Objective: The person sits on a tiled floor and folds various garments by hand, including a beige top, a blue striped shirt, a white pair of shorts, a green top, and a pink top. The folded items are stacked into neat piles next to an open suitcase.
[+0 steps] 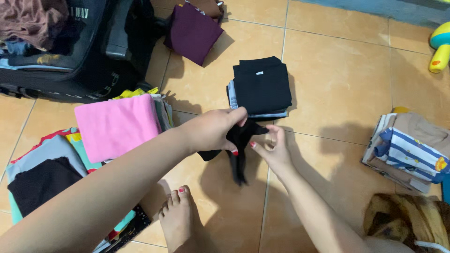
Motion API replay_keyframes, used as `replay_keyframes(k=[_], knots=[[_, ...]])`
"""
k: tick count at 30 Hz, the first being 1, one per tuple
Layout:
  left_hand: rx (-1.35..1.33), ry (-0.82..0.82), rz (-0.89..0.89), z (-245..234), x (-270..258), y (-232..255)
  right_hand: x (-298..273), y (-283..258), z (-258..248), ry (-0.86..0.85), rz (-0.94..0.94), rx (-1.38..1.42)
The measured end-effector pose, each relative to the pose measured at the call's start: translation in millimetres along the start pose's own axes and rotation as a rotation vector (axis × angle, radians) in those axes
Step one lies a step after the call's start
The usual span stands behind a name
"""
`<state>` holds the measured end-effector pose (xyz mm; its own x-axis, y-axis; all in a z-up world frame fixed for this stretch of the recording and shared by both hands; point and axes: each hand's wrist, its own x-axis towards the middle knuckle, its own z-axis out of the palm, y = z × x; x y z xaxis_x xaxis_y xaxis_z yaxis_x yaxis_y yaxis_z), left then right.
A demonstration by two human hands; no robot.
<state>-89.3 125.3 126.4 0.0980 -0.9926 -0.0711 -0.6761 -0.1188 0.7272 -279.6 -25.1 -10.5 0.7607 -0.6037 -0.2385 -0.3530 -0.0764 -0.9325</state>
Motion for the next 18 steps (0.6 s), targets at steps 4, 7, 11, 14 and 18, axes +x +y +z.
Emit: replay_keyframes(k=[4,7,11,14,18], knots=[[-0.068,0.049,0.111,-28.4,-9.6,18.1,11.2,-19.4,11.2,0.107,-0.579,-0.342],[-0.063,0.029,0.095,-34.6,-15.4,20.2,30.9,-24.2,13.0,-0.107,-0.522,-0.162],[-0.154,0.024,0.014,-25.7,-18.6,-8.8,54.6,-20.5,-27.3,-0.653,0.176,-0.108],[-0.296,0.022,0.020,-2.1,-12.4,-43.1,62.3,-9.3,-56.5,-0.880,0.361,-0.088],[-0.234,0.051,-0.270,29.9,-2.3,-80.4,75.8,12.2,-82.1,-0.712,0.359,0.051]])
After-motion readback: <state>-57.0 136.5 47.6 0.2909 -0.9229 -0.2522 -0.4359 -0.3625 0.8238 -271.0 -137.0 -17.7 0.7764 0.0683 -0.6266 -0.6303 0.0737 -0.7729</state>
